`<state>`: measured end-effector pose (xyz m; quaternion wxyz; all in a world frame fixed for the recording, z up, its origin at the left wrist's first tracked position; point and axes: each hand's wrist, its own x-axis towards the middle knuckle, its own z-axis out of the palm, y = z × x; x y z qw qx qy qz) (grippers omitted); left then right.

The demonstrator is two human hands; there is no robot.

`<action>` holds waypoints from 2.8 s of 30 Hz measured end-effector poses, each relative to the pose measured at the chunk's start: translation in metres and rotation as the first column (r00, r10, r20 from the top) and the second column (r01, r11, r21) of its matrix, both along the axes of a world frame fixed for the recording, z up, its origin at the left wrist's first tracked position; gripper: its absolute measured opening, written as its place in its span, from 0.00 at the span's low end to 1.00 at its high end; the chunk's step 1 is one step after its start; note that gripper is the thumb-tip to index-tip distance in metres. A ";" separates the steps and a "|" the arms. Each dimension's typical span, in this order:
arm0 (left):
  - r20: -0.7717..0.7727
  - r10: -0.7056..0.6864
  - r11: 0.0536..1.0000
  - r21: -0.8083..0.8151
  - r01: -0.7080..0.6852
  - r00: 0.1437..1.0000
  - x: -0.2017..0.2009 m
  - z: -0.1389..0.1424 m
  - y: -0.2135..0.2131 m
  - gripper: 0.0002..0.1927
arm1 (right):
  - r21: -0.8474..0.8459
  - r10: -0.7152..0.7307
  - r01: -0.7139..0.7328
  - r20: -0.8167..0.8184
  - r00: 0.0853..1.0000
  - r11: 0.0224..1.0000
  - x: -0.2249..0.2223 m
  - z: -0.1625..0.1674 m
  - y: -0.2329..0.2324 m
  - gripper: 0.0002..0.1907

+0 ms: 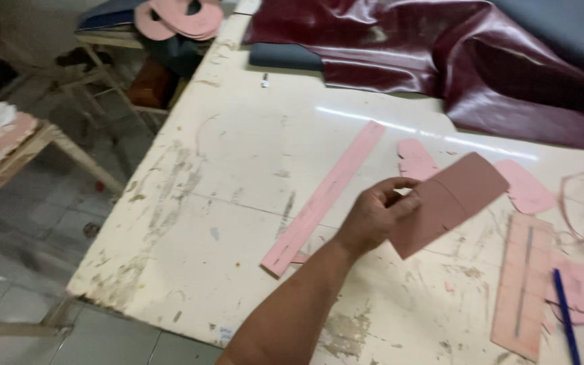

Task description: The person uses a ruler and pen to mark a curved outline on a pink sheet, then uses scissors to cut along the marked line. The cut piece is placed on the table among other similar pink cutouts.

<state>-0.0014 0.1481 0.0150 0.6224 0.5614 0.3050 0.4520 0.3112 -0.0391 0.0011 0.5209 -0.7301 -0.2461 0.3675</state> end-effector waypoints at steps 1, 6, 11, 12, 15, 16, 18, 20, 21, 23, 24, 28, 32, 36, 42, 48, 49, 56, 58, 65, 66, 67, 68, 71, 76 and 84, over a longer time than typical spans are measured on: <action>-0.025 0.020 1.000 0.019 -0.020 0.999 0.002 0.003 0.000 0.20 | 0.015 0.020 -0.019 -0.077 0.997 1.000 -0.003 0.001 -0.007 0.26; -0.066 0.052 0.989 0.141 -0.042 0.996 0.009 0.012 -0.012 0.21 | -0.075 0.159 -0.200 -0.368 0.916 0.977 -0.029 -0.002 -0.046 0.29; -0.015 0.043 0.994 0.105 -0.041 0.999 0.012 0.020 -0.028 0.20 | -0.017 0.313 -0.342 -0.367 0.876 0.939 -0.075 -0.007 -0.053 0.24; -0.019 0.032 0.994 0.110 -0.030 0.999 0.012 0.023 -0.031 0.21 | -0.020 0.318 -0.346 -0.348 0.882 0.938 -0.081 -0.003 -0.053 0.24; -0.050 0.010 0.994 0.106 -0.004 0.999 0.014 0.028 -0.040 0.21 | -0.037 0.380 -0.402 -0.256 0.889 0.915 -0.092 0.016 -0.048 0.30; -0.078 0.000 0.995 0.097 0.008 0.997 0.015 0.029 -0.043 0.21 | -0.043 0.423 -0.440 -0.206 0.882 0.897 -0.095 0.022 -0.043 0.32; -0.109 -0.025 0.995 0.098 0.036 0.994 0.017 0.029 -0.049 0.21 | -0.032 0.471 -0.479 -0.141 0.871 0.877 -0.101 0.031 -0.036 0.32; -0.112 -0.047 0.990 0.128 0.061 0.993 0.019 0.028 -0.052 0.21 | 0.014 0.486 -0.488 -0.102 0.868 0.873 -0.105 0.034 -0.029 0.32; -0.116 -0.056 0.989 0.129 0.071 0.992 0.019 0.027 -0.053 0.21 | -0.024 0.471 -0.475 -0.096 0.877 0.880 -0.105 0.035 -0.026 0.32; -0.123 -0.071 0.987 0.134 0.087 0.990 0.019 0.025 -0.053 0.21 | -0.098 0.442 -0.448 -0.082 0.893 0.889 -0.105 0.033 -0.023 0.33; -0.127 -0.072 0.987 0.134 0.089 0.989 0.019 0.024 -0.053 0.21 | -0.080 0.455 -0.459 -0.064 0.888 0.885 -0.103 0.032 -0.023 0.32; -0.133 -0.084 0.986 0.129 0.102 0.987 0.019 0.022 -0.053 0.21 | 0.003 0.460 -0.461 -0.079 0.885 0.887 -0.099 0.023 -0.024 0.29; -0.118 -0.099 0.985 0.130 0.114 0.988 0.021 0.022 -0.055 0.20 | 0.062 0.469 -0.466 -0.040 0.883 0.883 -0.098 0.019 -0.032 0.26; -0.139 -0.119 0.987 0.091 0.132 0.983 0.017 0.026 -0.053 0.20 | -0.094 0.363 -0.383 -0.180 0.914 0.919 -0.100 0.025 -0.034 0.22; -0.181 -0.146 0.979 0.116 0.169 0.973 0.014 0.030 -0.054 0.18 | -0.426 0.342 -0.340 -0.074 0.937 0.839 -0.102 0.051 -0.033 0.20; -0.172 -0.213 0.970 0.078 0.229 0.962 0.011 0.033 -0.052 0.18 | -0.478 0.353 -0.349 -0.084 0.932 0.806 -0.106 0.057 -0.032 0.21; -0.156 -0.246 0.965 0.051 0.256 0.957 0.012 0.034 -0.052 0.18 | -0.476 0.342 -0.350 -0.105 0.934 0.807 -0.105 0.055 -0.031 0.20; -0.277 -0.338 0.926 0.070 0.370 0.900 0.019 0.033 -0.061 0.18 | -0.369 0.339 -0.372 -0.152 0.928 0.852 -0.094 0.039 -0.036 0.18; -0.279 -0.351 0.925 0.045 0.377 0.894 0.019 0.030 -0.060 0.19 | -0.400 0.340 -0.352 -0.102 0.935 0.846 -0.093 0.036 -0.039 0.19; 0.111 -0.118 0.987 -0.094 0.129 0.987 0.028 0.007 -0.052 0.17 | -0.303 0.180 -0.221 -0.156 0.971 0.927 -0.097 0.029 -0.034 0.19; 0.208 -0.085 0.977 -0.177 0.123 0.974 0.029 0.004 -0.049 0.16 | -0.247 0.190 -0.235 -0.191 0.963 0.940 -0.099 0.029 -0.033 0.18; 0.301 -0.044 0.958 -0.258 0.125 0.953 0.031 0.002 -0.046 0.15 | -0.190 0.200 -0.245 -0.226 0.953 0.951 -0.102 0.029 -0.033 0.18; 0.386 0.005 0.931 -0.338 0.136 0.923 0.031 0.001 -0.044 0.15 | -0.133 0.211 -0.251 -0.261 0.942 0.959 -0.106 0.028 -0.033 0.17; 0.479 0.114 0.826 -0.533 0.185 0.871 0.035 -0.001 -0.045 0.17 | -0.072 0.266 -0.302 -0.311 0.912 0.951 -0.118 0.024 -0.028 0.17; 0.675 -0.075 0.887 -0.292 0.359 0.734 0.034 0.004 -0.050 0.19 | -0.012 0.341 -0.374 -0.381 0.859 0.928 -0.130 0.028 -0.023 0.23; 0.582 -0.102 0.931 -0.229 0.283 0.807 0.039 0.014 -0.068 0.20 | -0.262 0.453 -0.432 0.023 0.891 0.863 -0.139 0.047 -0.002 0.23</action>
